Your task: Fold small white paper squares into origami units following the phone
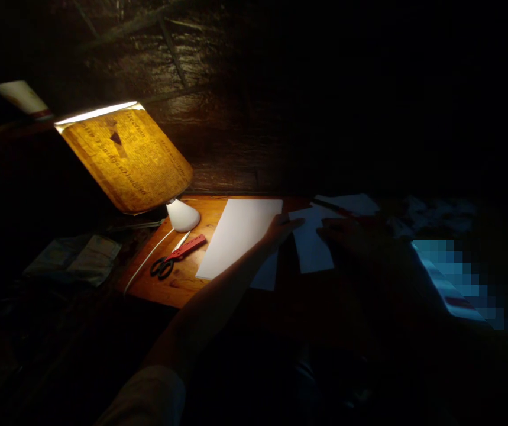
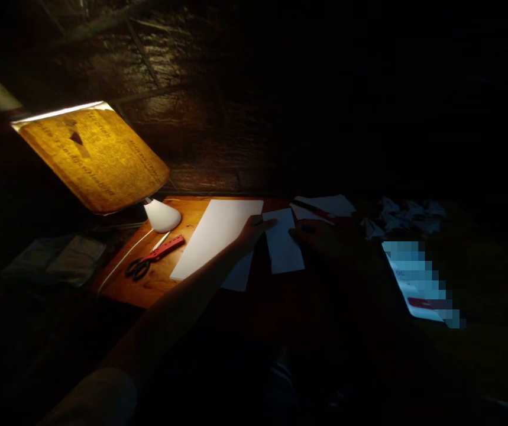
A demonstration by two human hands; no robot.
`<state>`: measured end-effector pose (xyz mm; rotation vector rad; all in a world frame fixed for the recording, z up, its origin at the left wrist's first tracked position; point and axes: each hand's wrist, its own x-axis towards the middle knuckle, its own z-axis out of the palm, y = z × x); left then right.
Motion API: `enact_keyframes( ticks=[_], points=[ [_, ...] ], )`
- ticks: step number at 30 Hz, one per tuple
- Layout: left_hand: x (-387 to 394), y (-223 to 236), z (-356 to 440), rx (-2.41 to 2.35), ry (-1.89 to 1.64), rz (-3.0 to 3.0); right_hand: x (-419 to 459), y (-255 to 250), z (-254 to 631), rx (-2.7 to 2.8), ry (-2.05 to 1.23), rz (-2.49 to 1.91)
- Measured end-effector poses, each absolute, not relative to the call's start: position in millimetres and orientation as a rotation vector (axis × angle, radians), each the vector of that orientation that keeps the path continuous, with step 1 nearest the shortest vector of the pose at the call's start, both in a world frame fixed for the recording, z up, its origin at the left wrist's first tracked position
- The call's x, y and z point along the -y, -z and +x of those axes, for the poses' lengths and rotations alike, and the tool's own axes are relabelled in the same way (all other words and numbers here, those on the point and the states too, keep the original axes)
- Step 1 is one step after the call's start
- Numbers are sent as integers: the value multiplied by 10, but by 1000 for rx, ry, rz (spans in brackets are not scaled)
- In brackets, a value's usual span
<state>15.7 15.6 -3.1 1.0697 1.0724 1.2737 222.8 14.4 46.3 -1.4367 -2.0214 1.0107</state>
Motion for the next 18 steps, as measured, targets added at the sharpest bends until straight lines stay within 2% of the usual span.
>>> enact_keyframes(
  ticks=[4, 10, 14, 18],
  points=[
    [-113, -25, 169, -1087, -1266, 1035, -137, -481, 2225, 2019, -1021, -1463],
    [-114, -40, 163, -1094, -1267, 1047, -167, -446, 2226, 1980, -1215, -1395],
    [-141, 10, 143, -1103, -1265, 1053, -142, -505, 2223, 2012, -1101, -1461],
    [-160, 53, 125, -1124, -1262, 1057, -90, -573, 2179, 1954, -1170, -1430]
  ],
)
